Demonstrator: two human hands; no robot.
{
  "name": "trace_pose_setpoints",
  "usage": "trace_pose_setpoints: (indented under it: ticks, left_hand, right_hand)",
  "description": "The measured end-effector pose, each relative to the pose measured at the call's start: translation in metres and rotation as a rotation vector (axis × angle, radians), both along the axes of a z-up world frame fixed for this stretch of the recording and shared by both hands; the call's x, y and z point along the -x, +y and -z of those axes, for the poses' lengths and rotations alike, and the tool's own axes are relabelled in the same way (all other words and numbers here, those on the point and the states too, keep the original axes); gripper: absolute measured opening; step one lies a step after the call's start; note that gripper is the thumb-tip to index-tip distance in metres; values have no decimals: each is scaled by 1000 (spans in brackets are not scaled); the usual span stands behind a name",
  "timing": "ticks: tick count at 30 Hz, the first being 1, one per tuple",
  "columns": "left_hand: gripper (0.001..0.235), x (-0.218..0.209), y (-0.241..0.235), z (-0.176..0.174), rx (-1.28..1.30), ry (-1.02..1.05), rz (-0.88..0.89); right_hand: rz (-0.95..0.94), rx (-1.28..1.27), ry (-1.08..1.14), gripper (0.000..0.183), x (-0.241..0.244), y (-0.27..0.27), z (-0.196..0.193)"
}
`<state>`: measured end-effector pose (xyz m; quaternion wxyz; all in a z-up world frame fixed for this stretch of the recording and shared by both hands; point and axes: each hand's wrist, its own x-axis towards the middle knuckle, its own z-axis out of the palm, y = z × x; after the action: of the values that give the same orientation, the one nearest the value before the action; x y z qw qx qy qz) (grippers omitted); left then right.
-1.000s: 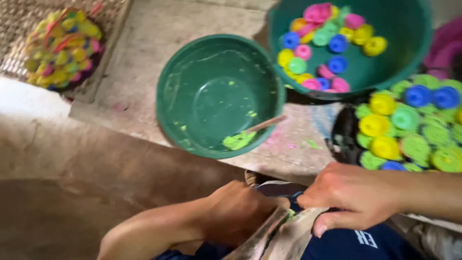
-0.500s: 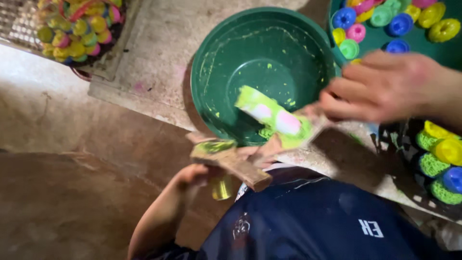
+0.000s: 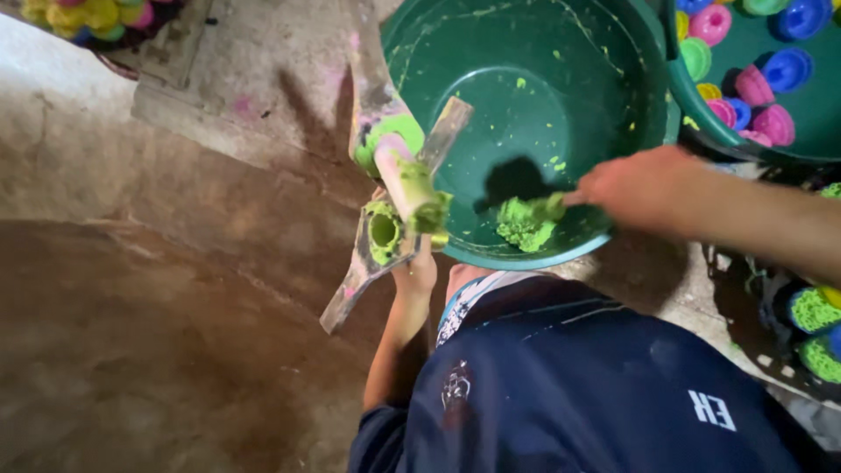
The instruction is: The person scoops green paste from a green basin using a wooden spreader and fills small colorful plastic molds arranged in a black tray. The person repeatedly scrapes the spreader against the basin to collect more paste and continues filling the molds one by one.
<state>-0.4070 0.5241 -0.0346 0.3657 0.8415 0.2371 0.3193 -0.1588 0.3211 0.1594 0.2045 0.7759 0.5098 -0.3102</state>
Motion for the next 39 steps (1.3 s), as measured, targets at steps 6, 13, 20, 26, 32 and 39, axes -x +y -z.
trace_pose_setpoints:
  ticks: [6, 13, 20, 26, 32, 39]
  left_hand:
    - [21, -27, -12, 44, 373, -364, -74]
    - [20, -23, -23, 59, 69, -241, -81]
    - [20, -31, -19, 58, 259, -205, -25]
    - [23, -37, -3, 47, 193, -109, -34]
    - [26, -35, -3, 59, -177, -49, -48]
    - [30, -38, -1, 58, -492, -18, -77]
  right_hand:
    - [136, 424, -29, 30, -2, -31, -18]
    - [226, 102, 198, 35, 40, -37, -13]
    - [184, -390, 478, 40, 42, -36, 4]
    - [246, 212, 59, 32, 25, -30, -3]
    - [66, 6, 15, 36, 38, -23, -2]
    - [76, 96, 24, 45, 33, -40, -9]
